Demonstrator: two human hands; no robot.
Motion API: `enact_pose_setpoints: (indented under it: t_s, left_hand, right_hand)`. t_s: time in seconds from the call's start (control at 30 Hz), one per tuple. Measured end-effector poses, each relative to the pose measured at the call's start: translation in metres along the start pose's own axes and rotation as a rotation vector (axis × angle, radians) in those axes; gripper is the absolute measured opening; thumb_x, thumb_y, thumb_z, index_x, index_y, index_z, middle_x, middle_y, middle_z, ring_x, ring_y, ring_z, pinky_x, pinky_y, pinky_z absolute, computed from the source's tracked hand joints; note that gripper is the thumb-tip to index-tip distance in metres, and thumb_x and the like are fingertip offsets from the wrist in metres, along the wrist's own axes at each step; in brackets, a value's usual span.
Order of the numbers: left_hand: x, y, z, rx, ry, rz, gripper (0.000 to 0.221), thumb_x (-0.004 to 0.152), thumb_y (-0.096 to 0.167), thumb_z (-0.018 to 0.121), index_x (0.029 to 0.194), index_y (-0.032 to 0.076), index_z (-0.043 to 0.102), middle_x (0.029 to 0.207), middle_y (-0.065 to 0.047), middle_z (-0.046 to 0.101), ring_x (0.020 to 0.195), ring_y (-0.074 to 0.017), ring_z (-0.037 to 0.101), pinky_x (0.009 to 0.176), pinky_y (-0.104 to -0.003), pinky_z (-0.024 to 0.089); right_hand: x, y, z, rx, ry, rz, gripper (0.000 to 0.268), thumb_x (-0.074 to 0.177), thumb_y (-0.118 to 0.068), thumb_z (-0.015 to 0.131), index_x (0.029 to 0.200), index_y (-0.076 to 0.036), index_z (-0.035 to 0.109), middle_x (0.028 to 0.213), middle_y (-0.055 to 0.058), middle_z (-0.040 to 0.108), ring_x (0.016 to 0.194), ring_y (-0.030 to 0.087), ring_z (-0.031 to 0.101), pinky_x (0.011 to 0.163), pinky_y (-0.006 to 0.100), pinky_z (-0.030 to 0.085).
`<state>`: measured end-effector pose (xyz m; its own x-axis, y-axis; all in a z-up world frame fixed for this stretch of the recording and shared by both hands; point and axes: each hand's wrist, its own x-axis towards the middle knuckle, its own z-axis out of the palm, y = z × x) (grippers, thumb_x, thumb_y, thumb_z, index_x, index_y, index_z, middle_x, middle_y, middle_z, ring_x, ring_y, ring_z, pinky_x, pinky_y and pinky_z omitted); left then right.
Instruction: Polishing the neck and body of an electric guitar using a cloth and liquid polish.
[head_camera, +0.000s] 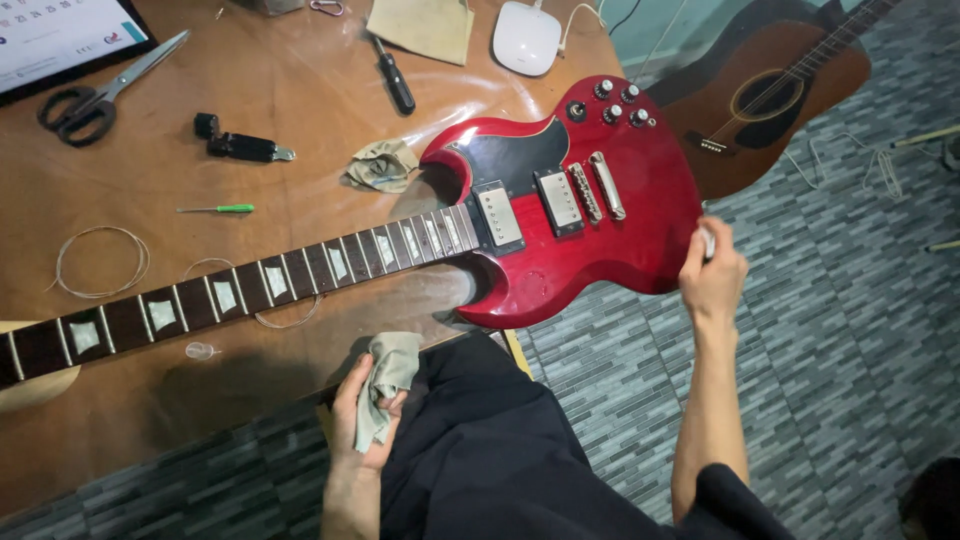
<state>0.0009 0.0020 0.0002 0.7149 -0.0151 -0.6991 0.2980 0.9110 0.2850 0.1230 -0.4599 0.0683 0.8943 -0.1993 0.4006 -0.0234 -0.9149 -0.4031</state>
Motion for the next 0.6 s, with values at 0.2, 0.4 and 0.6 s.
enact_pose_setpoints:
  t_s: [0.2,0.4,0.6]
  left_hand:
    - [-0.005,0.001,0.008,-0.035,0.066,0.056,0.02,0.094,0.009,0.069,0.076,0.01,0.061,0.07,-0.004,0.054,0.047,-0.0094,0.045,0.042,-0.021,0.036]
    - [-0.005,-0.001,0.004,-0.053,-0.074,0.024,0.021,0.099,0.012,0.061,0.08,0.013,0.054,0.071,-0.002,0.052,0.045,-0.0079,0.042,0.045,-0.021,0.035]
    - [-0.006,0.0,0.0,-0.078,-0.045,0.021,0.021,0.1,0.012,0.062,0.08,0.014,0.057,0.074,-0.002,0.055,0.049,-0.0085,0.046,0.043,-0.021,0.037]
  right_hand:
    - [-0.027,-0.011,-0.002,-0.017,0.017,0.049,0.03,0.109,-0.011,0.052,0.135,-0.001,0.061,0.094,0.016,0.071,0.067,0.033,0.062,0.066,0.046,0.048]
    - [-0.03,-0.068,0.032,0.032,-0.092,-0.1,0.022,0.105,-0.011,0.058,0.125,-0.007,0.063,0.102,0.014,0.074,0.07,0.035,0.066,0.067,0.046,0.052]
    - [0.03,-0.157,0.052,0.348,-0.192,-0.323,0.031,0.1,-0.001,0.056,0.13,-0.008,0.062,0.118,0.014,0.074,0.089,0.033,0.071,0.08,0.038,0.053]
